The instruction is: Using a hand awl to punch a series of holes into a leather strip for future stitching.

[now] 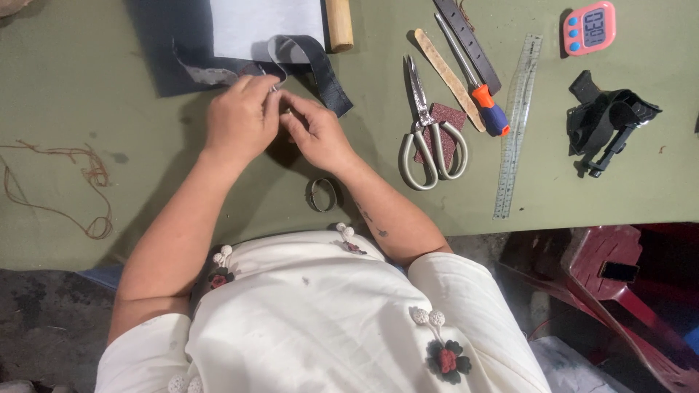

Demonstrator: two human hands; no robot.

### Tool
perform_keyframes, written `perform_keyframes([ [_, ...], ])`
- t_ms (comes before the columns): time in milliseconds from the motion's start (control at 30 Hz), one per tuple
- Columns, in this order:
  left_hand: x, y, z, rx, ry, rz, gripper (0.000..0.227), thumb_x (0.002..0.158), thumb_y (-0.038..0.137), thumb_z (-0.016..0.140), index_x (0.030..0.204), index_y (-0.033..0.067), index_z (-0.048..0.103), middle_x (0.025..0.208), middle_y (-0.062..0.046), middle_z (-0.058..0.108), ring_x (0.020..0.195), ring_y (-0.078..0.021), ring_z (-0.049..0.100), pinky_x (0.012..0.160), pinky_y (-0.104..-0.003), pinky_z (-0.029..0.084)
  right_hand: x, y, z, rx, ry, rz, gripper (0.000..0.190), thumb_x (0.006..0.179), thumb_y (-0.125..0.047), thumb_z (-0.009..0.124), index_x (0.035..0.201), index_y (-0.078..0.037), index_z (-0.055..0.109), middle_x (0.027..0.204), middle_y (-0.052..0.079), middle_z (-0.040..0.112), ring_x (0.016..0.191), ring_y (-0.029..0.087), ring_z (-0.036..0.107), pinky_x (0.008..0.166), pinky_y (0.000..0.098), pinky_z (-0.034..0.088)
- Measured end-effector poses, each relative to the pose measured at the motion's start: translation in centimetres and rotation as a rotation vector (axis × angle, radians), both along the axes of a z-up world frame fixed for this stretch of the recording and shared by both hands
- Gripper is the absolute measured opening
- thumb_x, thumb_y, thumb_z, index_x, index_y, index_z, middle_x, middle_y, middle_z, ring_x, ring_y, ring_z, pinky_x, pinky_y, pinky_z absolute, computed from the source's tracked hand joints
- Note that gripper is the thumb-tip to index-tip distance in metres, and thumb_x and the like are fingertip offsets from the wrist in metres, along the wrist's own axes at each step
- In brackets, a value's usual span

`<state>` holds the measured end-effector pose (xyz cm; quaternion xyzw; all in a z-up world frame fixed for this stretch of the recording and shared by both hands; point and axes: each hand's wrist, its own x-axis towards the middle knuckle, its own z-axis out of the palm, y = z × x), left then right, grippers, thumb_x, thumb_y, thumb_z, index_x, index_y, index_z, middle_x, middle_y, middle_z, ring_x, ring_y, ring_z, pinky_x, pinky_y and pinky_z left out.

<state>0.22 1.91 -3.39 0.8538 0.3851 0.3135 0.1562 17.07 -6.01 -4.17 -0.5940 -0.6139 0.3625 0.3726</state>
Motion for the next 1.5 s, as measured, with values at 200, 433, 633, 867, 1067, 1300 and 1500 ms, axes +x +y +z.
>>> perform_keyframes([
  [200,-6.5,0.5,1.1,0.288,0.360,0.176,0.019,0.092,0.022,0.076,0.110,0.0248,0.072,0.093,0.005,0.063,0.084,-0.0151,0.072,0.067,-0.026,0.059,-0.2,0.4,-0.8,0.167,0.327,-0.120,0.037,0.103,-0.012,0.064,0.140,-0.008,0.061,0.099,0.017,0.071,0.066,0.019,0.074,0.061,0.0322,0.063],
  [433,-12.3,-1.4,1.8,0.339,0.407,0.318,0.016,0.088,0.013,0.088,0.099,0.0185,0.077,0.107,0.000,0.060,0.097,-0.0188,0.066,0.084,-0.029,0.053,-1.7,0.3,-1.5,0.228,0.283,-0.009,0.036,0.100,-0.016,0.069,0.135,-0.008,0.065,0.090,0.013,0.069,0.067,0.020,0.075,0.059,0.0302,0.062],
  [633,-8.8,-3.1,4.4,0.266,0.327,0.236,0.020,0.081,0.020,0.091,0.095,0.0097,0.082,0.131,-0.016,0.062,0.126,-0.0361,0.053,0.100,-0.048,0.044,-1.9,0.3,-1.0,0.224,0.258,0.033,0.037,0.101,-0.016,0.070,0.137,-0.008,0.065,0.095,0.013,0.071,0.071,0.022,0.074,0.069,0.0356,0.060],
  [867,-5.3,-2.4,0.5,-0.020,0.221,0.022,0.025,0.094,0.026,0.070,0.105,0.0049,0.078,0.091,-0.011,0.070,0.088,-0.0311,0.071,0.081,-0.043,0.055,-1.5,0.2,-1.0,0.226,0.179,0.059,0.040,0.100,-0.018,0.071,0.139,-0.010,0.065,0.095,0.015,0.069,0.084,0.027,0.070,0.079,0.0386,0.054],
  [1067,-4.6,-1.5,2.7,-0.262,0.201,0.018,0.026,0.100,0.026,0.064,0.095,0.0033,0.076,0.085,-0.015,0.070,0.081,-0.0386,0.071,0.069,-0.046,0.056,-1.5,0.3,-1.4,0.234,0.166,0.069,0.041,0.099,-0.019,0.073,0.138,-0.011,0.066,0.093,0.015,0.068,0.083,0.029,0.069,0.079,0.0384,0.053],
  [1300,-3.8,-0.6,2.4,-0.486,-0.117,-0.001,0.023,0.101,0.011,0.063,0.116,-0.0018,0.075,0.099,-0.022,0.073,0.099,-0.0470,0.068,0.082,-0.053,0.054,-1.5,0.3,-1.3,0.239,0.164,0.063,0.041,0.098,-0.018,0.074,0.138,-0.010,0.066,0.095,0.015,0.069,0.085,0.028,0.068,0.081,0.0382,0.053],
  [1500,-3.5,-0.2,1.8,-0.697,-0.462,0.051,0.017,0.095,0.009,0.072,0.110,0.0048,0.078,0.099,-0.015,0.077,0.100,-0.0255,0.073,0.085,-0.037,0.055,-1.6,0.3,-1.1,0.238,0.180,0.058,0.040,0.099,-0.019,0.073,0.137,-0.011,0.066,0.092,0.015,0.068,0.082,0.025,0.068,0.078,0.0370,0.053],
])
